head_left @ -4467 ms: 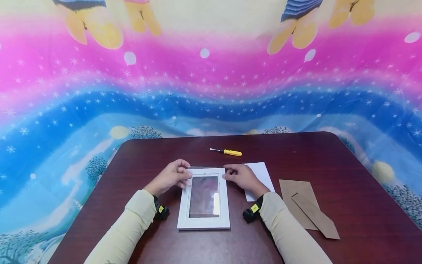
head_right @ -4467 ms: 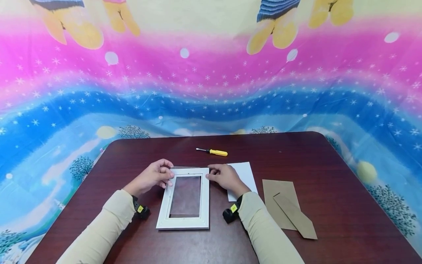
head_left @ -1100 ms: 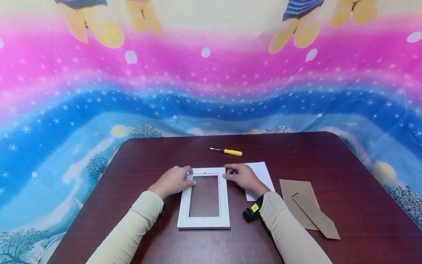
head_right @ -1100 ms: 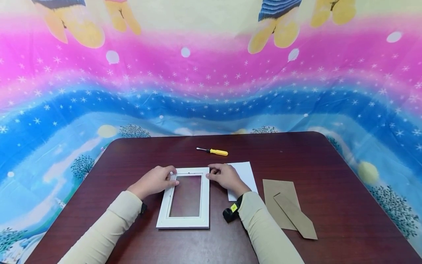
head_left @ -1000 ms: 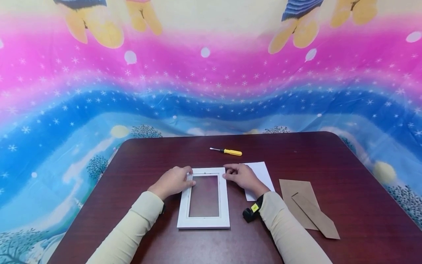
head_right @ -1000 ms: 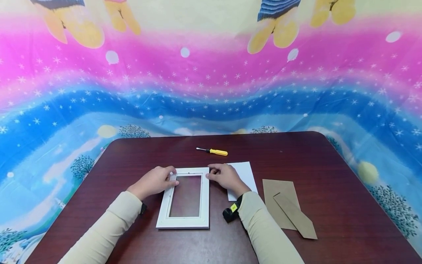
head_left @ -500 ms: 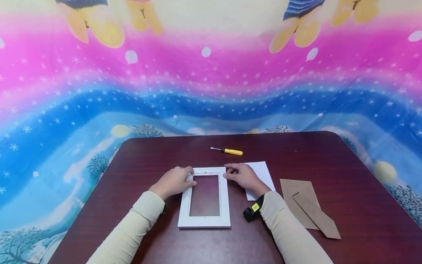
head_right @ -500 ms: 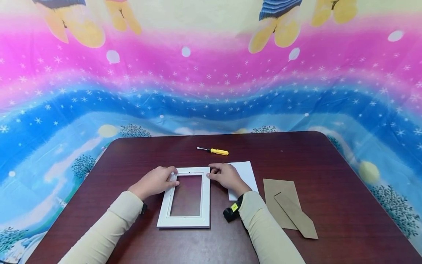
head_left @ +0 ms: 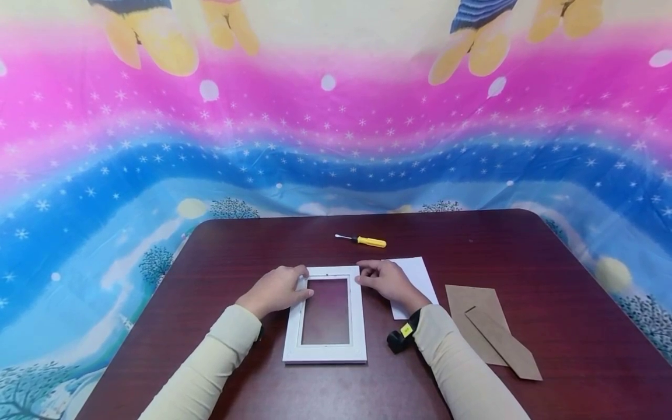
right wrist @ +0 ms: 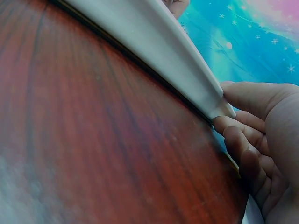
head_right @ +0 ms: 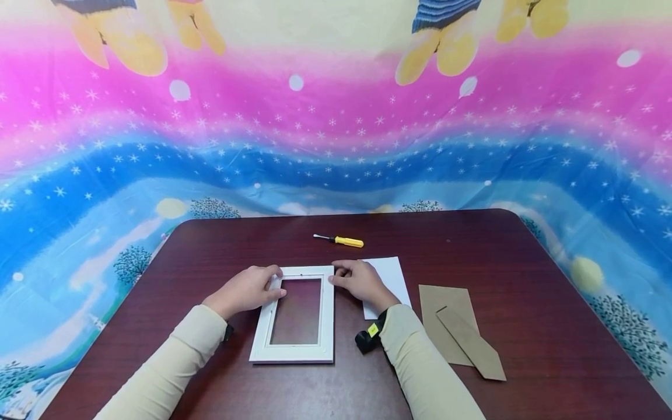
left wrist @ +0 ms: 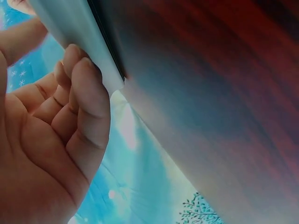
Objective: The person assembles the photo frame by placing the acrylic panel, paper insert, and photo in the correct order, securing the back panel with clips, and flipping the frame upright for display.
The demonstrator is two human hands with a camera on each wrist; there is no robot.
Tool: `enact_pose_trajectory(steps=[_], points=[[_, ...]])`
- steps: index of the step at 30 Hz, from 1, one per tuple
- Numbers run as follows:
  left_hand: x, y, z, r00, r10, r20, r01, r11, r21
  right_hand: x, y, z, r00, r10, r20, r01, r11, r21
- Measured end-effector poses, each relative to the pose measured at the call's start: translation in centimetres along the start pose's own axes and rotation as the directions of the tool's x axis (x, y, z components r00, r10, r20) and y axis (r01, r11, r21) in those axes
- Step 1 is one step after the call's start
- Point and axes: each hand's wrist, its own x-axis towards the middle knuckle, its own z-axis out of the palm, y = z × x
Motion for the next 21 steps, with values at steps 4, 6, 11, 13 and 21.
enact_pose_trajectory(steps=[4, 6, 11, 13, 21], points=[[0.15, 0.17, 0.15, 1.0, 0.018, 0.007, -0.018, 0.999, 0.027, -0.02, -0.04, -0.01, 1.0, 0.003, -0.006, -0.003, 1.0, -0.009], [0.17, 0.33, 0.17, 1.0, 0.016, 0.016, -0.017, 0.999, 0.039, -0.03, -0.04, 0.0, 1.0, 0.001, -0.007, -0.001, 1.0, -0.005], [0.13, 0.76, 0.11, 1.0, -0.001, 0.025, 0.0, 0.998, 0.063, 0.01, 0.07, 0.09, 1.0, -0.013, -0.009, 0.013, 1.0, -0.004], [0.1, 0.84, 0.09, 1.0, -0.007, 0.026, 0.006, 0.998, 0.063, 0.01, 0.08, 0.12, 1.0, -0.016, -0.009, 0.016, 1.0, 0.0], [-0.01, 0.81, 0.14, 1.0, -0.014, 0.024, 0.013, 0.999, 0.046, 0.04, 0.15, 0.15, 1.0, -0.007, -0.007, 0.007, 1.0, 0.006]])
